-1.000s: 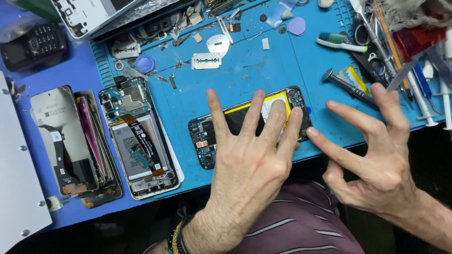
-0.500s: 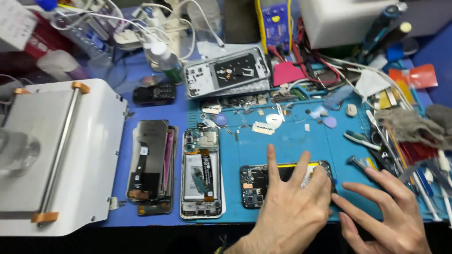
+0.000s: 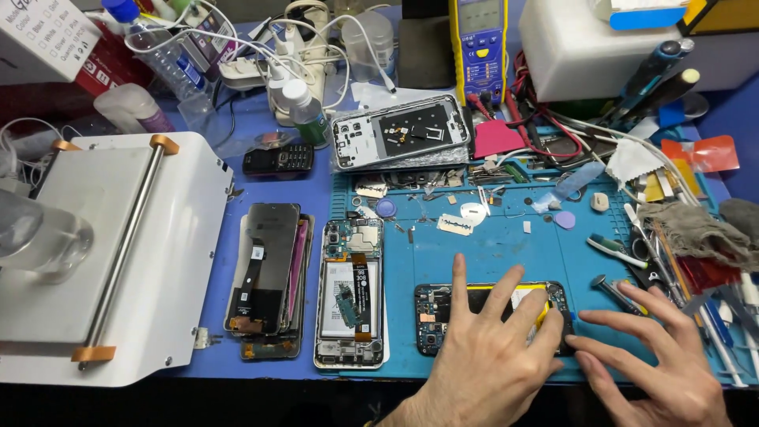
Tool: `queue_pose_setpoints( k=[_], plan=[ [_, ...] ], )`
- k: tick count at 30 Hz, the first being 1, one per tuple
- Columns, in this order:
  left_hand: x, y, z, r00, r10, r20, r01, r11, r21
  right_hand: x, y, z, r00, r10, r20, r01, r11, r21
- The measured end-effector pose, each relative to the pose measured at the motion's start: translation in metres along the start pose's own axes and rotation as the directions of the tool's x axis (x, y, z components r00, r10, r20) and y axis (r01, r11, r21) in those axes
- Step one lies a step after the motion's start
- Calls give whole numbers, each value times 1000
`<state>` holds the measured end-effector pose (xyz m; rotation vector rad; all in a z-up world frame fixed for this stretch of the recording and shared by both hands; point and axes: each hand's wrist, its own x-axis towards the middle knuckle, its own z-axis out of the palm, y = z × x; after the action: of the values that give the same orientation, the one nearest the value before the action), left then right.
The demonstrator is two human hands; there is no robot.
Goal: The person repairs a disassembled smartphone at a cluttered workbench. They handle a replacement battery, press it into the phone body, pry at internal components with a spudger, use tweezers on small parts, lift the frame to reposition the phone, and wipe parts with a cloth.
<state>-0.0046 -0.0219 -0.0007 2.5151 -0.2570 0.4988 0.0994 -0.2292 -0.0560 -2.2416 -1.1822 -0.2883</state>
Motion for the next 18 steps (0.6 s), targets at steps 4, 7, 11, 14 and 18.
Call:
queue_pose_setpoints(
  k=[4,7,11,14,18],
  plan=[
    [-7,2,-12,996,2,-89,-7,999,-50,0,8,-2,1000,-6,16,6,1000,15],
    [-21,4,-12,981,10,-192,-18,999,-41,3,12,-6,999,21,40,-23,999,33],
    [-40,7,-1,970,-33,-241,-1,990,-140,28,-2,-19,998,31,63,-30,999,-15],
    [-48,5,3,969,-35,-246,-20,975,-219,63,-13,-26,994,32,101,-24,997,-70],
    [-55,2,8,968,11,-252,-75,966,-249,123,-21,-30,975,-142,171,154,986,-58]
  ],
)
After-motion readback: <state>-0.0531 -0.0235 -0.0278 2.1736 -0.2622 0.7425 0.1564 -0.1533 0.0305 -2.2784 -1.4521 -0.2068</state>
